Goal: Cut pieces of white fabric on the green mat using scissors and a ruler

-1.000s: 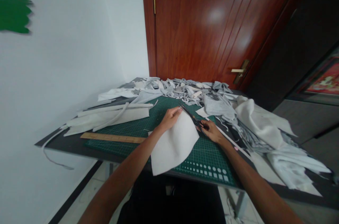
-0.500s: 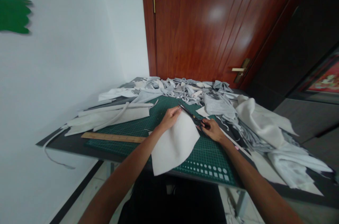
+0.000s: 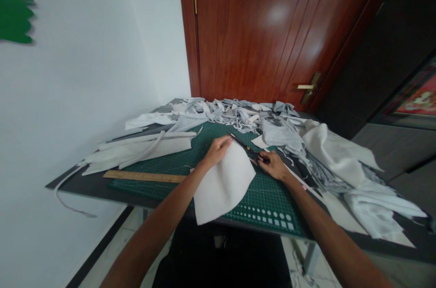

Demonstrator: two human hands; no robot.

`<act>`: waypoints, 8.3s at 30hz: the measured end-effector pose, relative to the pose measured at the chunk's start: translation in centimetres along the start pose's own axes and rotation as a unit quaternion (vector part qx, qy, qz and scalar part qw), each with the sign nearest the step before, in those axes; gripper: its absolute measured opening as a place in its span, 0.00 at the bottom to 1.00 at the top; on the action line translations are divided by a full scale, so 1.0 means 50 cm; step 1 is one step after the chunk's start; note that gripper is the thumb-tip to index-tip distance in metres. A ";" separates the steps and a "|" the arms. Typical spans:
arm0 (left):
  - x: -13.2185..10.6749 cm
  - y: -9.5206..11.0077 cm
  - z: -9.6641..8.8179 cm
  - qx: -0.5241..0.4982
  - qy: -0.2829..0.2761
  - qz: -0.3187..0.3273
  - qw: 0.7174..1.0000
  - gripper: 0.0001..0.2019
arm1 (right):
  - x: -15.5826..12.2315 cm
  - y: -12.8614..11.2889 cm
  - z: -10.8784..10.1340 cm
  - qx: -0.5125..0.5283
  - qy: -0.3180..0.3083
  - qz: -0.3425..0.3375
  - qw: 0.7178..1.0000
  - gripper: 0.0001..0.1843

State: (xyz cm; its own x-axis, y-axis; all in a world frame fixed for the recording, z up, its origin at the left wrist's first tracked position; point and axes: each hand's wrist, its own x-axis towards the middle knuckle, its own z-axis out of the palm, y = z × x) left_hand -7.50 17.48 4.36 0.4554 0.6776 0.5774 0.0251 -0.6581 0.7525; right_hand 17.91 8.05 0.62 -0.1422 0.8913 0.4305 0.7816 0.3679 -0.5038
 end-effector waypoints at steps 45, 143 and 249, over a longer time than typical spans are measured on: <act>0.001 0.000 -0.007 -0.020 0.018 -0.010 1.000 0.30 | -0.004 0.024 -0.023 0.118 0.006 0.029 0.993 0.30; -0.004 0.007 -0.009 -0.001 -0.008 -0.008 1.000 0.29 | -0.008 0.018 -0.016 -0.012 0.055 0.003 0.998 0.24; 0.007 -0.001 -0.019 -0.060 0.003 -0.037 0.997 0.30 | -0.012 0.019 -0.044 -0.063 0.050 -0.033 0.996 0.13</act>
State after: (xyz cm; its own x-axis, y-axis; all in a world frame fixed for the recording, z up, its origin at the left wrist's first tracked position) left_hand -8.19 18.07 4.84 0.4515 0.7253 0.5197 -0.0487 -0.5616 0.8260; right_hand 20.10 7.30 1.54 -0.1388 0.8332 0.5352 0.8436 0.3825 -0.3768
